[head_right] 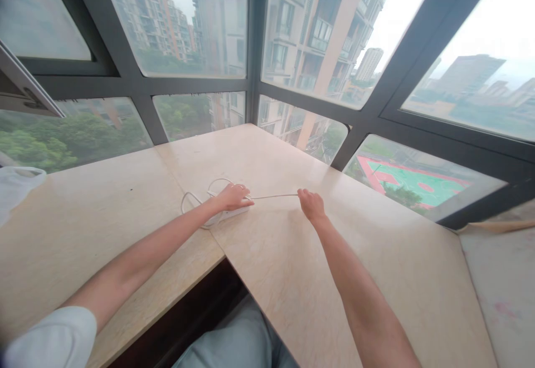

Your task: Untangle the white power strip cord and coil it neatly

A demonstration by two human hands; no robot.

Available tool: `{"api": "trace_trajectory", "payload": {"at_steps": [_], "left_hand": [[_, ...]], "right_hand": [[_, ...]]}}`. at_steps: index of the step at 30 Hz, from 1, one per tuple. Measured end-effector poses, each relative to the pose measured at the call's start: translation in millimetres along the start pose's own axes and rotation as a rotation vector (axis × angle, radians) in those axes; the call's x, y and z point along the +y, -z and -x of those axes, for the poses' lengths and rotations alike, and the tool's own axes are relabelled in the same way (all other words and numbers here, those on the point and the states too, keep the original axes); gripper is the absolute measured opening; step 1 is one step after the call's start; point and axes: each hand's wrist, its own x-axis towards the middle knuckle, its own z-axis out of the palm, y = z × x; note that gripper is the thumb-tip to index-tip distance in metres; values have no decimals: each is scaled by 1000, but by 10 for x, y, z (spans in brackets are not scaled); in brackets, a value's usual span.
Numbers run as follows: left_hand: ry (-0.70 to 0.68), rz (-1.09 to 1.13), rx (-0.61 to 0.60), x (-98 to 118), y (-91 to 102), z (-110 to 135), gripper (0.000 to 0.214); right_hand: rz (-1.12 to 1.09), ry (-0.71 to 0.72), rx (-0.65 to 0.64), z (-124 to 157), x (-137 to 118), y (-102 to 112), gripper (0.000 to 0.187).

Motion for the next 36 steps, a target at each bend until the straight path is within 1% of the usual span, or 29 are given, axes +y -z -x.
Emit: {"api": "trace_trajectory", "payload": {"at_steps": [3,6,9,11,13,14,16,19,22,25,28,30,32,34,36], "left_hand": [[-57,62,250,-23,-14,193,39],[-64,168,489,3,7,466,33],[16,294,728,75,-20,817,28],[90,364,859,151,-97,1059,23],[162,415,936,258,-219,1271,18],[194,440,946,324,-292,1356,17],[221,508,913,482,-445,1472,17],[170,629,778,757,-648,1518,19],[89,741,613,1036,-772,1456,19],[42,817,484,1294,-838,1352,19],[-1,815,413,1526,-890,1228,18],[-24,745,388,1661,-919,1140,17],[-26,644,367,1775,-937,1055,15],[-4,562,346,1856,-939,983,14],[30,515,327,1900,-933,933,15]], "right_hand": [[-45,-60,12,-155,-111,-35,28],[-112,-89,-4,-273,-182,-82,29],[-179,-66,-19,-286,-229,-147,35],[-209,-53,-19,-219,-250,-200,39],[-271,-42,-9,-92,-256,-266,40],[-321,-32,2,-8,-252,-304,40],[-449,-3,39,200,-224,-383,39],[-610,31,130,592,-127,-484,34],[-695,19,247,1053,29,-521,29],[-734,-53,359,1564,211,-482,26],[-750,-202,453,2101,391,-400,25],[-774,-336,482,2455,500,-345,25],[-843,-494,482,2782,595,-303,26],[-959,-680,486,3055,671,-280,29],[-1084,-868,541,3252,725,-275,32]]}}
